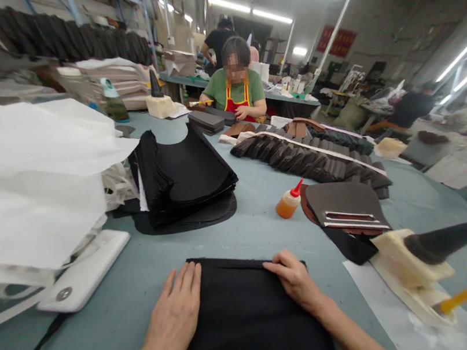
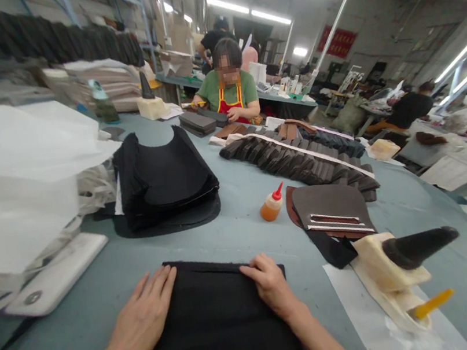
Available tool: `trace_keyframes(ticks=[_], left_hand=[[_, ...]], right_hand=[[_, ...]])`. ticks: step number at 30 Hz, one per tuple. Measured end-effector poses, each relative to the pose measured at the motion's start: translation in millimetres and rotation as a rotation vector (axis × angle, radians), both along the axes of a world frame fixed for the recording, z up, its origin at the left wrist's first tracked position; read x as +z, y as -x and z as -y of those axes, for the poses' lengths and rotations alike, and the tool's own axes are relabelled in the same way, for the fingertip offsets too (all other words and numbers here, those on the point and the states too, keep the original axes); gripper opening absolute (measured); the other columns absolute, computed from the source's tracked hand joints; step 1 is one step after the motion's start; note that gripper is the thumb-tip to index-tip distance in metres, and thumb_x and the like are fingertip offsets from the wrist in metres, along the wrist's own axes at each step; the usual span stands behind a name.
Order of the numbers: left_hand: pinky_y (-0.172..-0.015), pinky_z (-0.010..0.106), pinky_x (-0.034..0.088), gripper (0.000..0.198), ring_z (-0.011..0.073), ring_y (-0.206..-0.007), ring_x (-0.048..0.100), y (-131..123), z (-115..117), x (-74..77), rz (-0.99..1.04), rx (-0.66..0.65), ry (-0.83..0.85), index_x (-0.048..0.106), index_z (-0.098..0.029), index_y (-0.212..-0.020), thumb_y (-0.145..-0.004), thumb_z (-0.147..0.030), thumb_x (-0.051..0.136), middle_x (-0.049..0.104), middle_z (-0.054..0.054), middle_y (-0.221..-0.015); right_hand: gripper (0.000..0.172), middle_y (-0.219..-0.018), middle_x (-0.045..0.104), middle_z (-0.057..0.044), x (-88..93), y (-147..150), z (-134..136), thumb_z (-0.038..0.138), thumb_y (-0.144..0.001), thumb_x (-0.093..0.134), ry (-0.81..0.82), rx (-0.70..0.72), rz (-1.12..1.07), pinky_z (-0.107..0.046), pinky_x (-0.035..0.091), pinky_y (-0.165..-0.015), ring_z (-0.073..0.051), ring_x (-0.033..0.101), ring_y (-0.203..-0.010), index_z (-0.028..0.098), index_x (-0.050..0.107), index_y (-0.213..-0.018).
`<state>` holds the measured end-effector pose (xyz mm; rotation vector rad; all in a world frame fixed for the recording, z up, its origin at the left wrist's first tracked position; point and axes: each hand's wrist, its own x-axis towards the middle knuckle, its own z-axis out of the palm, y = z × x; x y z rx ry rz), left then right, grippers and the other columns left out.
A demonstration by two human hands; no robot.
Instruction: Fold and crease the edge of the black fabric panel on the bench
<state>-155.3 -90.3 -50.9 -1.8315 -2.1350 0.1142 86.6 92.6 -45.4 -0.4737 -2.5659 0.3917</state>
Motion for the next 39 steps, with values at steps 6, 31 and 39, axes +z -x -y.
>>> trace_keyframes(ticks=[6,31,39], left_hand=[[-0.104,0.044,0.046,0.056,0.0303,-0.123,0.055,1.3,-3.6,2.0,-0.058,0.012,0.033,0.053,-0.010,-0.132,-0.080,0.000,0.035,0.058,0.021,-0.133],[-0.077,0.036,0.052,0.052,0.0236,-0.086,0.063,-58.4,-42.1,41.9,-0.197,-0.261,0.126,0.059,-0.007,-0.125,-0.079,0.002,0.035,0.067,0.019,-0.099],[-0.070,0.034,0.051,0.050,0.0224,-0.080,0.060,-94.5,-59.7,52.9,-0.147,-0.291,0.154,0.059,-0.005,-0.123,-0.082,0.001,0.031,0.064,0.017,-0.091]], right_hand=[[0.023,-0.087,0.060,-0.007,22.2,-33.0,-13.8,0.017,-0.093,0.050,-0.118,-0.160,0.107,-0.037,0.040,-0.075,-0.020,0.052,-0.082,0.022,0.066,-0.109],[0.027,-0.094,0.065,-0.007,-7.3,-79.6,-15.8,0.013,-0.095,0.042,-0.055,-0.205,-0.032,-0.028,0.051,-0.074,-0.015,0.060,-0.088,0.020,0.067,-0.103],[0.024,-0.097,0.065,-0.006,-3.6,-84.5,-16.1,0.014,-0.096,0.044,-0.191,-0.177,0.114,-0.026,0.050,-0.075,-0.015,0.059,-0.090,0.020,0.065,-0.106]])
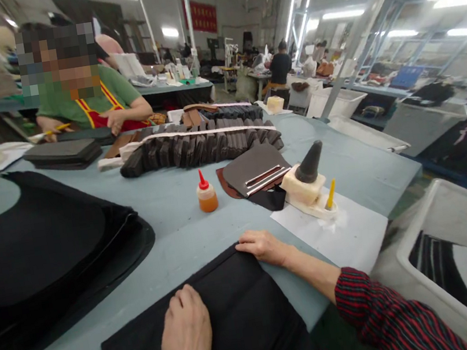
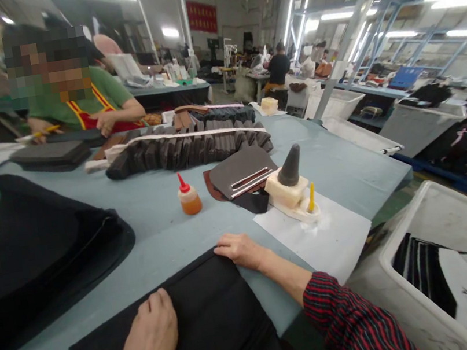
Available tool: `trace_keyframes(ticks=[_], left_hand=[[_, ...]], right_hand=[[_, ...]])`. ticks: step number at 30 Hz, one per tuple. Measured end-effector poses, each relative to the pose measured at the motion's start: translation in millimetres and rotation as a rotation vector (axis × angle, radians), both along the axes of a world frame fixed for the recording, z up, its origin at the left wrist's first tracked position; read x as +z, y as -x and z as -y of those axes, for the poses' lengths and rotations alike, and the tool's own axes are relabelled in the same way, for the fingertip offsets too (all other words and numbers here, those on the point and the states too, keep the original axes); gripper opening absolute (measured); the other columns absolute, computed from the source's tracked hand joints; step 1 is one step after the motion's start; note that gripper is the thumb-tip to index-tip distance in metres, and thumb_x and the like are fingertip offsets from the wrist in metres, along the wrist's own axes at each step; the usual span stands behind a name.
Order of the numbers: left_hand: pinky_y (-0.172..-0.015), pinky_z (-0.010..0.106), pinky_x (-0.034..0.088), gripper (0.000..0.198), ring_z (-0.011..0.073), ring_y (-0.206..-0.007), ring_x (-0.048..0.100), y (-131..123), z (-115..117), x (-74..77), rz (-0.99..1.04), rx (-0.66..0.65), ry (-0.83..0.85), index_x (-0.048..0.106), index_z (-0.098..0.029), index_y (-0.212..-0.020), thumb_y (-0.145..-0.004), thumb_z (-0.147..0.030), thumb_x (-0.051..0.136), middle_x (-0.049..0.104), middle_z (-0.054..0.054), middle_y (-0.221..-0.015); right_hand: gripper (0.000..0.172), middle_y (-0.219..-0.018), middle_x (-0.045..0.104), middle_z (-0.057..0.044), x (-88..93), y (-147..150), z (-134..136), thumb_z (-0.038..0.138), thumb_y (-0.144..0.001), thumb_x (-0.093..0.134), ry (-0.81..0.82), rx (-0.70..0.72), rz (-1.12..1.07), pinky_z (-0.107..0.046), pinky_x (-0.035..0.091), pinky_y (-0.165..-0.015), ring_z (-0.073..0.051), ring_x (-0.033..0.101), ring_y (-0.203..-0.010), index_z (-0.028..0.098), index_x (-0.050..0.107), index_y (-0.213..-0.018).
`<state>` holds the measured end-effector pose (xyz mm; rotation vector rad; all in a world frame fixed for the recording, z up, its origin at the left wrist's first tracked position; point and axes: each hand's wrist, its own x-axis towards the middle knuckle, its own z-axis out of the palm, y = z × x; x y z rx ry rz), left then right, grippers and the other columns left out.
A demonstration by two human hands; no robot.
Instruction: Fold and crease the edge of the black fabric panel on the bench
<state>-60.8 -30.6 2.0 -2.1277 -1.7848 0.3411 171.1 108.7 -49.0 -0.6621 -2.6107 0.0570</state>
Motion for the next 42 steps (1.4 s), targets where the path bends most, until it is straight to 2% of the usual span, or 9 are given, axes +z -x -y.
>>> trace_keyframes(ticks=[6,10,17,22,25,30,34,38,42], left_hand=[[-0.074,0.038,0.051,0.051,0.0241,-0.081,0.063,-36.5,-17.3,5.9,0.060,0.021,0.045,0.059,-0.006,-0.124,-0.084,0.000,0.029,0.065,0.018,-0.092],[-0.059,0.034,0.050,0.067,0.0284,-0.079,0.067,-57.7,-27.4,4.3,0.061,0.123,0.101,0.039,-0.025,-0.143,-0.082,0.002,0.029,0.067,0.021,-0.094],[-0.056,0.029,0.050,0.069,0.0261,-0.079,0.069,-56.8,-27.2,4.4,0.034,0.130,0.126,0.036,-0.029,-0.143,-0.083,0.004,0.032,0.069,0.019,-0.092],[-0.061,0.033,0.052,0.067,0.0270,-0.085,0.069,-63.4,-26.4,-2.1,-0.024,0.177,0.095,0.038,-0.030,-0.142,-0.084,0.003,0.035,0.069,0.020,-0.105],[-0.071,0.039,0.052,0.057,0.0288,-0.091,0.067,-48.5,-19.7,-7.8,0.018,0.133,0.025,0.048,-0.020,-0.137,-0.085,0.000,0.035,0.069,0.021,-0.105],[-0.077,0.044,0.050,0.046,0.0314,-0.094,0.064,8.0,2.7,-12.2,0.082,0.159,0.002,0.062,-0.003,-0.119,-0.081,0.003,0.036,0.066,0.023,-0.107],[-0.076,0.045,0.048,0.024,0.0313,-0.086,0.064,41.1,-9.8,5.6,0.322,0.201,0.171,0.067,-0.007,-0.099,-0.082,-0.010,0.051,0.067,0.017,-0.093],[-0.082,0.044,0.046,0.027,0.0316,-0.099,0.060,59.2,-24.8,30.3,0.504,0.193,0.271,0.065,-0.014,-0.097,-0.072,-0.023,0.069,0.065,0.014,-0.102],[-0.091,0.042,0.042,0.019,0.0251,-0.102,0.056,71.8,16.1,43.8,0.698,0.005,0.376,0.065,-0.022,-0.089,-0.071,-0.016,0.064,0.063,0.007,-0.105]], right_hand=[[0.027,-0.089,0.062,-0.007,11.7,4.4,7.7,0.015,-0.098,0.037,-0.102,0.020,0.143,-0.027,0.046,-0.067,-0.016,0.053,-0.079,0.015,0.064,-0.101],[0.027,-0.090,0.062,-0.009,12.6,5.3,11.5,0.015,-0.098,0.037,-0.143,0.018,0.166,-0.030,0.046,-0.067,-0.018,0.051,-0.078,0.012,0.063,-0.103],[0.024,-0.088,0.061,-0.009,13.5,-17.4,8.4,0.014,-0.097,0.040,-0.142,-0.057,0.179,-0.033,0.046,-0.072,-0.020,0.052,-0.084,0.014,0.064,-0.098],[0.025,-0.102,0.061,-0.013,25.2,11.1,18.9,0.013,-0.097,0.040,-0.164,-0.195,0.063,-0.038,0.046,-0.080,-0.023,0.051,-0.097,0.013,0.063,-0.108],[0.026,-0.102,0.062,-0.011,21.6,32.1,29.4,0.014,-0.095,0.044,-0.079,-0.062,0.130,-0.035,0.048,-0.080,-0.022,0.052,-0.095,0.013,0.060,-0.115],[0.033,-0.110,0.061,-0.013,10.0,22.6,28.1,0.005,-0.091,0.045,-0.039,-0.077,0.134,-0.037,0.049,-0.083,-0.024,0.051,-0.101,0.011,0.058,-0.121],[0.036,-0.108,0.062,-0.013,5.4,16.2,25.3,0.004,-0.089,0.045,-0.038,-0.079,0.123,-0.040,0.049,-0.079,-0.024,0.052,-0.094,0.013,0.059,-0.122],[0.036,-0.101,0.063,-0.011,7.2,15.9,19.2,0.004,-0.090,0.041,0.084,-0.081,-0.028,-0.038,0.050,-0.078,-0.022,0.055,-0.092,0.017,0.064,-0.114],[0.034,-0.095,0.064,-0.008,20.6,11.4,0.8,0.006,-0.091,0.038,0.289,-0.167,-0.243,-0.034,0.051,-0.081,-0.019,0.059,-0.092,0.019,0.065,-0.107]])
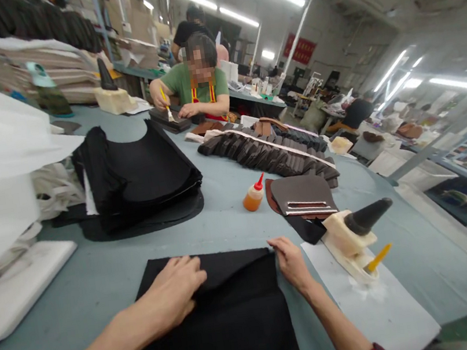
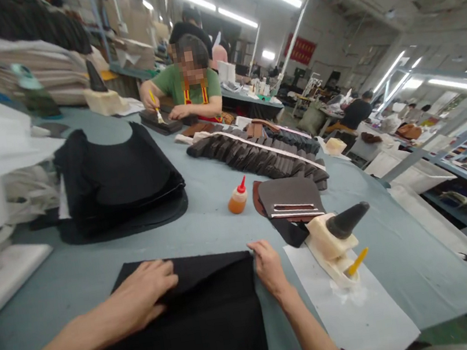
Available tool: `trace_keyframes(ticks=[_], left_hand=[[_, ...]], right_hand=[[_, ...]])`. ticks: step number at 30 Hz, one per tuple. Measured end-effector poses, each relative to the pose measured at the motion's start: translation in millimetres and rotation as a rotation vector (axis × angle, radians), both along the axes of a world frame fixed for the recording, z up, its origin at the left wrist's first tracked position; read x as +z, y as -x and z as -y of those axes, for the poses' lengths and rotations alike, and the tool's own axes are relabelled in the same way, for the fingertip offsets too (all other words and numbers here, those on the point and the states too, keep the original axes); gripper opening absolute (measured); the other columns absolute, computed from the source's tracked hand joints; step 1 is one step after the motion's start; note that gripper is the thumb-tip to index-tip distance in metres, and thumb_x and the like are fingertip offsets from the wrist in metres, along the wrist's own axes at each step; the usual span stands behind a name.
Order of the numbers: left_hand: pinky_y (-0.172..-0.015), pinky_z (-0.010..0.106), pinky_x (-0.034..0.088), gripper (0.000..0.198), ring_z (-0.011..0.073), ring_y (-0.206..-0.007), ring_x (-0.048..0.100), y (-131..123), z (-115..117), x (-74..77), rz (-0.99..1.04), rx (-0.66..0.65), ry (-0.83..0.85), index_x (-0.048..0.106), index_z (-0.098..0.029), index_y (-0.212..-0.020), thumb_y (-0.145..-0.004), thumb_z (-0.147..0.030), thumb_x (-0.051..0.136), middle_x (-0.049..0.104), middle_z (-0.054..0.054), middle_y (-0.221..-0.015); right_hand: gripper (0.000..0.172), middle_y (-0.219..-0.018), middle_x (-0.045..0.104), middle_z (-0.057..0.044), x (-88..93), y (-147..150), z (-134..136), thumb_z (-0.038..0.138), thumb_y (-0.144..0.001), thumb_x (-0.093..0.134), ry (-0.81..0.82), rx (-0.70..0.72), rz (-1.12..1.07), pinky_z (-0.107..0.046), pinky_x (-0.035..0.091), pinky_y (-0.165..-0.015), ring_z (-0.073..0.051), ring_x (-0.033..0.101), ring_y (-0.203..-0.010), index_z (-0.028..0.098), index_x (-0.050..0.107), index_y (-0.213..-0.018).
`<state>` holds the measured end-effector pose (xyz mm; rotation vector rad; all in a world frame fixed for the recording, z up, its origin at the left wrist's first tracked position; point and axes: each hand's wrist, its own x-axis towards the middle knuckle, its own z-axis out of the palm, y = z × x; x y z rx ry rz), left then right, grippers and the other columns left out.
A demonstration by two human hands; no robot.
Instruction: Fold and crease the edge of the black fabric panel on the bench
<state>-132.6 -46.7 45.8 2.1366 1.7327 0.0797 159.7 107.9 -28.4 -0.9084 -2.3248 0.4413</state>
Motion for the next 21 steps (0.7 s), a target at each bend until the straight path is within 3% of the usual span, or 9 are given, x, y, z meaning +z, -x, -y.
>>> trace_keyframes(ticks=[2,4,6,8,10,13,15,18,21], left_hand=[[-0.097,0.041,0.040,0.013,0.0213,-0.099,0.058,6.0,30.2,0.1,0.172,-0.110,0.135,0.063,-0.024,-0.083,-0.071,-0.021,0.066,0.065,0.001,-0.095],[-0.093,0.035,0.042,0.012,0.0193,-0.097,0.059,12.8,51.0,-4.3,0.293,-0.133,0.271,0.062,-0.026,-0.082,-0.072,-0.031,0.067,0.065,-0.002,-0.092],[-0.086,0.032,0.045,0.017,0.0195,-0.097,0.059,21.2,57.1,-12.6,0.277,0.031,0.240,0.062,-0.026,-0.093,-0.080,-0.037,0.059,0.065,0.000,-0.101],[-0.083,0.036,0.046,0.025,0.0223,-0.098,0.060,31.1,52.6,-22.7,0.094,0.290,0.078,0.059,-0.023,-0.106,-0.089,-0.030,0.042,0.063,0.007,-0.110],[-0.082,0.041,0.045,0.031,0.0252,-0.096,0.060,40.3,45.6,-31.3,-0.106,0.443,-0.030,0.060,-0.019,-0.104,-0.090,-0.019,0.031,0.062,0.011,-0.108],[-0.078,0.040,0.045,0.036,0.0248,-0.090,0.062,45.9,41.2,-38.0,-0.236,0.419,-0.045,0.061,-0.017,-0.097,-0.088,-0.009,0.027,0.064,0.010,-0.099],[-0.079,0.040,0.045,0.040,0.0253,-0.092,0.062,43.2,42.2,-39.7,-0.326,0.377,-0.077,0.062,-0.016,-0.099,-0.086,-0.004,0.027,0.065,0.011,-0.101],[-0.077,0.041,0.044,0.042,0.0266,-0.090,0.062,37.0,45.2,-42.0,-0.460,0.326,-0.135,0.063,-0.015,-0.096,-0.084,0.001,0.027,0.066,0.012,-0.098],[-0.075,0.041,0.042,0.037,0.0264,-0.087,0.061,37.6,47.3,-44.8,-0.449,0.336,-0.171,0.063,-0.016,-0.094,-0.085,-0.001,0.030,0.065,0.010,-0.094]], right_hand=[[0.029,-0.093,0.065,-0.007,9.8,3.8,-6.5,0.011,-0.093,0.041,0.085,-0.023,-0.021,-0.033,0.050,-0.080,-0.018,0.061,-0.088,0.019,0.065,-0.106],[0.023,-0.090,0.065,-0.006,18.7,17.5,-6.3,0.015,-0.093,0.046,0.153,0.050,0.027,-0.032,0.050,-0.079,-0.017,0.061,-0.085,0.019,0.066,-0.103],[0.020,-0.091,0.066,-0.004,25.1,42.0,1.5,0.016,-0.092,0.051,0.212,0.198,0.124,-0.031,0.050,-0.080,-0.017,0.062,-0.086,0.020,0.067,-0.103],[0.020,-0.094,0.067,-0.004,28.8,74.3,15.3,0.017,-0.091,0.053,0.240,0.352,0.222,-0.030,0.050,-0.082,-0.017,0.062,-0.088,0.021,0.067,-0.105],[0.021,-0.098,0.066,-0.005,29.6,108.8,31.5,0.017,-0.091,0.054,0.225,0.467,0.282,-0.029,0.050,-0.083,-0.017,0.062,-0.090,0.020,0.066,-0.108],[0.023,-0.101,0.064,-0.007,25.4,152.0,52.3,0.017,-0.090,0.055,0.109,0.544,0.307,-0.032,0.051,-0.085,-0.019,0.058,-0.094,0.018,0.063,-0.111],[0.027,-0.103,0.061,-0.010,18.9,169.3,60.6,0.018,-0.089,0.056,0.008,0.524,0.306,-0.037,0.051,-0.086,-0.022,0.054,-0.096,0.016,0.060,-0.116],[0.033,-0.108,0.056,-0.014,5.9,177.5,64.8,0.022,-0.089,0.056,-0.088,0.450,0.284,-0.042,0.050,-0.085,-0.025,0.050,-0.097,0.013,0.055,-0.120],[0.024,-0.107,0.055,-0.013,-5.5,174.1,63.4,0.023,-0.091,0.054,-0.120,0.429,0.232,-0.041,0.049,-0.082,-0.024,0.049,-0.095,0.014,0.058,-0.113]])
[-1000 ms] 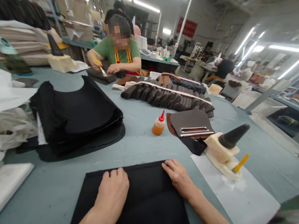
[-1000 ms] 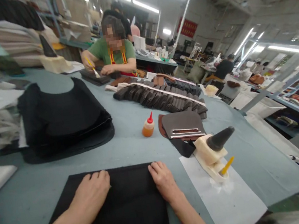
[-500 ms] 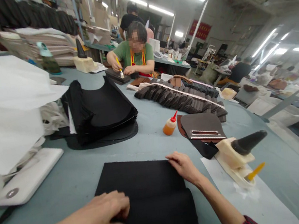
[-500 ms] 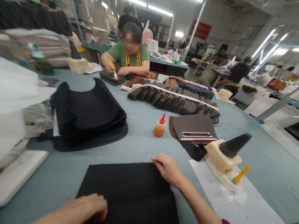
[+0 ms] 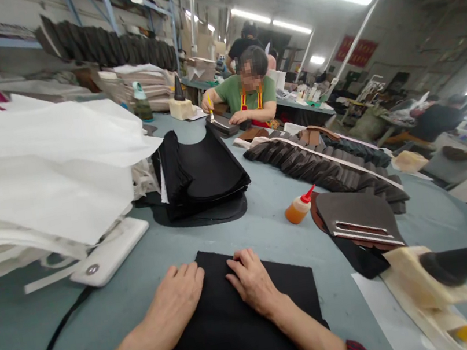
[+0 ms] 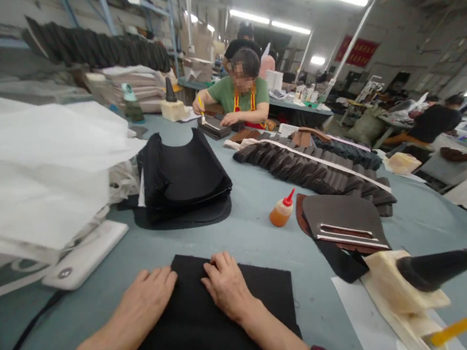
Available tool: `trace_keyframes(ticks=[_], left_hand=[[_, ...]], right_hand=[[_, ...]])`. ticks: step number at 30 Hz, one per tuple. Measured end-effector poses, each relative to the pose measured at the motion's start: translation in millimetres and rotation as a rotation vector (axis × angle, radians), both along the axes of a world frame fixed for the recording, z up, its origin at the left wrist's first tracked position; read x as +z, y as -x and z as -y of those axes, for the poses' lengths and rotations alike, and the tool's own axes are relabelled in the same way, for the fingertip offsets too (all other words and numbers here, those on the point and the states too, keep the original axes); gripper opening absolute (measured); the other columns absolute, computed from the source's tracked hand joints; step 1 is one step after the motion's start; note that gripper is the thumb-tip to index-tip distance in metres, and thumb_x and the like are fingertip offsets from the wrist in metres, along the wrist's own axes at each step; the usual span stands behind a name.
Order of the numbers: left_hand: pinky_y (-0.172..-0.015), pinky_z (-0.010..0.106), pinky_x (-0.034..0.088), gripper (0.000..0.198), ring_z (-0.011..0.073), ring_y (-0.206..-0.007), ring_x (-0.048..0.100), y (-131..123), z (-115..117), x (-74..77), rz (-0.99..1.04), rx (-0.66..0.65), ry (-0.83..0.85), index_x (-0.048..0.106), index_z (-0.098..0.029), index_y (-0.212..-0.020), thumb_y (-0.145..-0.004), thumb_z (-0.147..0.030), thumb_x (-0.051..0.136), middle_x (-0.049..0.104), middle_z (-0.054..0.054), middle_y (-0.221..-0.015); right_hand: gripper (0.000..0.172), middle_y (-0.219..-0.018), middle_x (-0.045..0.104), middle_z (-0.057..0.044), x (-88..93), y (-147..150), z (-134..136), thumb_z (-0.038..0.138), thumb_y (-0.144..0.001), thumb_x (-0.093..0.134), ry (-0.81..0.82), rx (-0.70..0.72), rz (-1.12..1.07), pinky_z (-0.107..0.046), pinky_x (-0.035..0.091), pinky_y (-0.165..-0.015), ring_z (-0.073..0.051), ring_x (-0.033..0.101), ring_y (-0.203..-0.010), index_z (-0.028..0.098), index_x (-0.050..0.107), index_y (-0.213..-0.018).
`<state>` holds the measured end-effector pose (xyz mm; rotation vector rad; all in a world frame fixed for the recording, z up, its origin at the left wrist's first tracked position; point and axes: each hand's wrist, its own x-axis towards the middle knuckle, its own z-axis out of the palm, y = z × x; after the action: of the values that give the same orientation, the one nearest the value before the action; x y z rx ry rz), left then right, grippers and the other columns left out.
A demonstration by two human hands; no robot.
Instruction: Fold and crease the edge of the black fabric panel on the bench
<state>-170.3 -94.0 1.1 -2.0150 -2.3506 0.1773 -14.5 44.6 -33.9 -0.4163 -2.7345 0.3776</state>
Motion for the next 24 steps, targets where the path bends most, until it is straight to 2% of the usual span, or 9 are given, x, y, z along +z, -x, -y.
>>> trace_keyframes(ticks=[5,10,12,15,18,20,21,22,24], left_hand=[[-0.075,0.038,0.040,0.031,0.0234,-0.087,0.061,10.7,-4.1,-3.9,0.113,-0.015,-0.012,0.061,-0.019,-0.094,-0.087,-0.005,0.035,0.066,0.006,-0.095],[-0.074,0.040,0.039,0.037,0.0256,-0.085,0.061,0.7,-2.7,-2.5,0.017,-0.080,0.010,0.063,-0.015,-0.090,-0.084,0.000,0.030,0.066,0.011,-0.091],[-0.074,0.041,0.040,0.036,0.0266,-0.084,0.061,-7.1,5.3,1.0,0.038,-0.072,0.028,0.062,-0.014,-0.092,-0.084,-0.001,0.030,0.066,0.012,-0.090],[-0.077,0.044,0.043,0.024,0.0262,-0.078,0.063,-11.3,14.9,4.1,0.261,0.058,0.012,0.056,-0.016,-0.099,-0.091,-0.017,0.033,0.066,0.008,-0.083],[-0.074,0.038,0.047,0.025,0.0215,-0.075,0.065,-1.6,5.9,-3.2,0.719,0.240,-0.070,0.045,-0.020,-0.107,-0.089,-0.038,0.045,0.066,0.002,-0.081],[-0.073,0.034,0.050,0.035,0.0181,-0.079,0.066,9.6,-9.3,-13.1,0.987,0.304,-0.206,0.039,-0.021,-0.113,-0.084,-0.035,0.053,0.066,0.002,-0.089],[-0.075,0.033,0.051,0.039,0.0168,-0.081,0.066,15.6,-17.4,-18.1,1.059,0.322,-0.291,0.037,-0.020,-0.116,-0.082,-0.031,0.054,0.066,0.003,-0.093],[-0.078,0.034,0.052,0.040,0.0160,-0.084,0.066,21.7,-24.7,-22.3,1.086,0.333,-0.366,0.036,-0.020,-0.118,-0.082,-0.027,0.053,0.065,0.003,-0.095],[-0.083,0.035,0.051,0.033,0.0152,-0.088,0.064,33.4,-34.1,-27.1,1.046,0.294,-0.438,0.043,-0.019,-0.117,-0.085,-0.024,0.050,0.065,0.005,-0.099]], right_hand=[[0.010,-0.098,0.055,-0.009,-6.8,-3.2,-2.2,0.022,-0.092,0.053,0.020,0.028,-0.072,-0.039,0.048,-0.079,-0.021,0.049,-0.089,0.016,0.060,-0.096],[0.019,-0.102,0.056,-0.011,-4.2,-2.4,-1.1,0.022,-0.091,0.054,0.031,-0.004,-0.111,-0.041,0.048,-0.080,-0.024,0.050,-0.094,0.016,0.058,-0.108],[0.013,-0.103,0.056,-0.011,-1.8,-4.3,-0.7,0.021,-0.091,0.054,0.024,-0.003,-0.156,-0.041,0.046,-0.081,-0.024,0.050,-0.095,0.017,0.059,-0.102],[0.008,-0.096,0.058,-0.009,1.3,-8.5,-0.6,0.024,-0.091,0.054,0.053,0.040,-0.245,-0.040,0.044,-0.083,-0.022,0.053,-0.091,0.018,0.057,-0.087],[0.026,-0.087,0.059,-0.007,0.0,-7.9,-1.1,0.040,-0.086,0.062,0.073,-0.069,-0.288,-0.039,0.043,-0.078,-0.021,0.054,-0.081,0.016,0.056,-0.094],[0.041,-0.091,0.061,-0.009,-3.6,-2.3,-1.7,0.044,-0.084,0.065,0.070,-0.172,-0.281,-0.039,0.043,-0.078,-0.023,0.055,-0.082,0.013,0.054,-0.108],[0.045,-0.094,0.062,-0.011,-5.6,1.8,-2.0,0.041,-0.085,0.064,0.079,-0.197,-0.271,-0.039,0.043,-0.079,-0.023,0.056,-0.084,0.012,0.052,-0.116],[0.044,-0.096,0.063,-0.011,-7.5,6.1,-2.4,0.037,-0.087,0.062,0.096,-0.198,-0.261,-0.039,0.043,-0.079,-0.023,0.056,-0.085,0.012,0.050,-0.121],[0.031,-0.093,0.063,-0.009,-10.3,13.7,-3.4,0.025,-0.090,0.057,0.137,-0.168,-0.241,-0.037,0.043,-0.079,-0.022,0.057,-0.085,0.015,0.054,-0.119]])
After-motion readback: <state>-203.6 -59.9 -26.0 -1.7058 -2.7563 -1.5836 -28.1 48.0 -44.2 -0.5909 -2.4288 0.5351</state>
